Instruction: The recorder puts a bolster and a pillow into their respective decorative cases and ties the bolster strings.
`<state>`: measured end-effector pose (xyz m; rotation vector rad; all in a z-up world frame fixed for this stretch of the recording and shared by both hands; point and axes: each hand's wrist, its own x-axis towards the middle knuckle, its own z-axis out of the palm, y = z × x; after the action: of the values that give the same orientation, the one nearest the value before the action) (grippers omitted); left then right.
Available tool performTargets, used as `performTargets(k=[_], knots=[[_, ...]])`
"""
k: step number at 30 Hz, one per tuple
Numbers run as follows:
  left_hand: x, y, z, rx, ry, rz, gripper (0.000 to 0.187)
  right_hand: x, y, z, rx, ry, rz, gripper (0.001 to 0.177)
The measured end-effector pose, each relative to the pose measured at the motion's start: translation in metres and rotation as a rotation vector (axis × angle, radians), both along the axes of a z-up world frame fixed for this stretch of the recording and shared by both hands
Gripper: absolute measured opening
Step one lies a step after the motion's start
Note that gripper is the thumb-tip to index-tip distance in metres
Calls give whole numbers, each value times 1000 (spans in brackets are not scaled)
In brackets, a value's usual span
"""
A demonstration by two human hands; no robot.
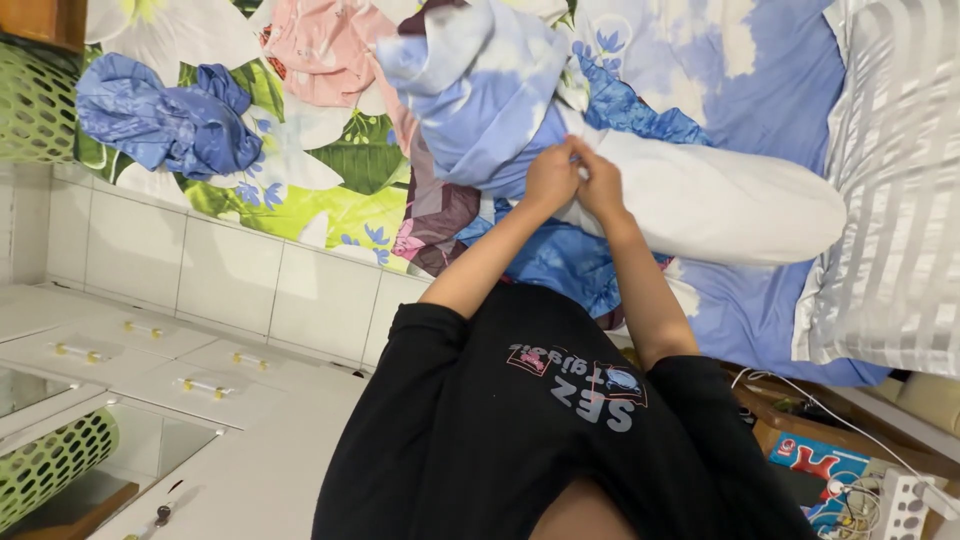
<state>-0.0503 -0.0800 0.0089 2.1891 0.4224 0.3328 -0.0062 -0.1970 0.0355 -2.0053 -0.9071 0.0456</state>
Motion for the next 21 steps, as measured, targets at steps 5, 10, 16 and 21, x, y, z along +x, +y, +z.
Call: performTargets(k=[5, 10, 16, 21], knots=[[-56, 30, -49, -37, -30, 119, 20, -14, 27, -24, -274, 83, 161, 58], [-99, 51, -48, -41, -70, 155, 26, -27, 42, -44, -420, 98, 321, 45], [-108, 107, 3, 315, -51, 368, 58, -42, 40, -59, -445, 73, 324, 21], [-103, 177, -65, 359, 317, 335, 15, -37, 33, -62, -375, 117, 294, 18]])
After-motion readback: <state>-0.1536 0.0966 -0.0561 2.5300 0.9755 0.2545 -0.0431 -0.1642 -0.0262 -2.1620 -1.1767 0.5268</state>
